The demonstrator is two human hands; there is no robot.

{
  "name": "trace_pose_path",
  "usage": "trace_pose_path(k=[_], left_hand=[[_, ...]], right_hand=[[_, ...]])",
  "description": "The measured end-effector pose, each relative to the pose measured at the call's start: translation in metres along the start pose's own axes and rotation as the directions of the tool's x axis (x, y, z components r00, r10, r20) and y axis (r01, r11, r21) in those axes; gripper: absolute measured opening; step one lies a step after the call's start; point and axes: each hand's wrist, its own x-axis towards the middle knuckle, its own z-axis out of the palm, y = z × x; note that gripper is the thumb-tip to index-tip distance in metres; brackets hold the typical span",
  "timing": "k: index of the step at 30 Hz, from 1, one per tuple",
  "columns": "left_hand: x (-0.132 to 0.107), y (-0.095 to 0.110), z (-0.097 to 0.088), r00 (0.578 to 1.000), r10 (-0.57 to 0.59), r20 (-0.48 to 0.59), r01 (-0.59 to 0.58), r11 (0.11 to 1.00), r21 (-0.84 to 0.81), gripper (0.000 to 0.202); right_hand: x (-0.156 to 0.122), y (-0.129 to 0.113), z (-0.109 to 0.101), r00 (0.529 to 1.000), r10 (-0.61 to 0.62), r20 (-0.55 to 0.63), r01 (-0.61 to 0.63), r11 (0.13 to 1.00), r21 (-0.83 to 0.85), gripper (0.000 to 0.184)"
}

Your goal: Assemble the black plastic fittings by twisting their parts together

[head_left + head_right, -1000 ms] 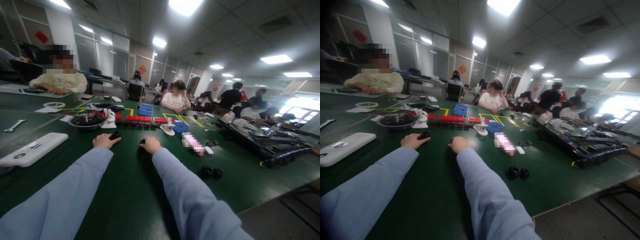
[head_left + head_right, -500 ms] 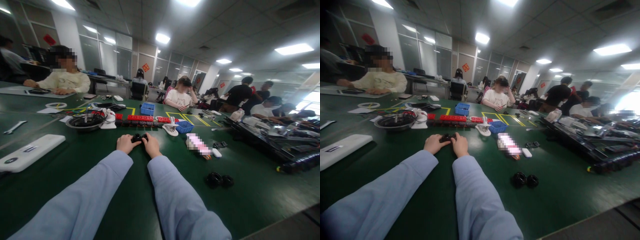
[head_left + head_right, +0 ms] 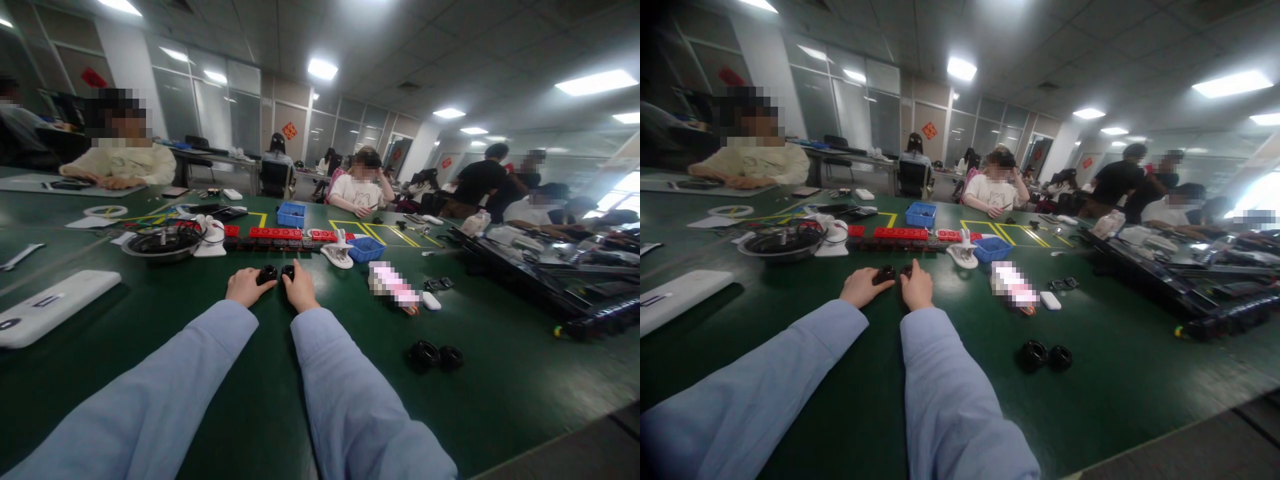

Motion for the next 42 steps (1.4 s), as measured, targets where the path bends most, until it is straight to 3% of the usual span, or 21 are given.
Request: trace_pose_path(k=[7,11,15,17,20,21,23,25,27,34,38,42], left_hand=[[0.001,-0.002,0.001,0.999,-0.027,-0.025,0.026,0.998,-0.058,0.058],[0.001,-0.004,0.002,0.994,-0.075,-0.073,0.065,0.988,-0.137,0.072],[-0.001,-0.006,0.0,0.984,-0.11,-0.142,0.072,0.965,-0.25,0.073],[-0.004,-0.007,-0.002,0.977,-0.117,-0.179,0.062,0.956,-0.286,0.071],[-0.013,-0.005,-0.006,0.966,-0.13,-0.225,0.054,0.947,-0.318,0.069],[-0.016,-0.003,-0.007,0.962,-0.137,-0.236,0.054,0.944,-0.327,0.069],[-0.024,0.001,-0.009,0.96,-0.135,-0.244,0.046,0.94,-0.339,0.069],[-0.031,0.006,-0.01,0.966,-0.104,-0.237,0.018,0.94,-0.34,0.068],[-0.037,0.011,-0.011,0.971,-0.078,-0.226,-0.003,0.941,-0.338,0.068],[-0.049,0.013,-0.012,0.978,-0.07,-0.198,-0.007,0.931,-0.364,0.069],[-0.053,0.01,-0.012,0.979,-0.067,-0.194,-0.011,0.927,-0.374,0.068],[-0.055,0.012,-0.012,0.98,-0.057,-0.188,-0.016,0.931,-0.365,0.069]], right_hand=[[-0.008,-0.001,-0.007,0.995,0.068,-0.079,-0.063,0.996,0.064,0.053],[-0.028,-0.008,-0.018,0.987,0.096,-0.128,-0.088,0.994,0.069,0.045],[-0.07,-0.014,-0.034,0.993,0.004,-0.115,0.002,0.999,0.052,0.035],[-0.099,-0.014,-0.047,0.992,-0.112,-0.062,0.113,0.994,0.008,0.035],[-0.142,-0.006,-0.081,0.964,-0.265,-0.027,0.26,0.957,-0.125,0.037],[-0.154,-0.001,-0.095,0.96,-0.274,-0.052,0.259,0.946,-0.195,0.037],[-0.175,0.014,-0.124,0.962,-0.162,-0.219,0.077,0.932,-0.353,0.036],[-0.19,0.032,-0.148,0.93,-0.042,-0.365,-0.149,0.864,-0.48,0.04],[-0.2,0.051,-0.163,0.907,0.003,-0.422,-0.262,0.787,-0.559,0.042],[-0.212,0.082,-0.18,0.885,0.144,-0.443,-0.411,0.688,-0.599,0.047],[-0.208,0.09,-0.185,0.886,0.259,-0.384,-0.449,0.685,-0.574,0.049],[-0.202,0.101,-0.185,0.907,0.262,-0.33,-0.412,0.72,-0.559,0.051]])
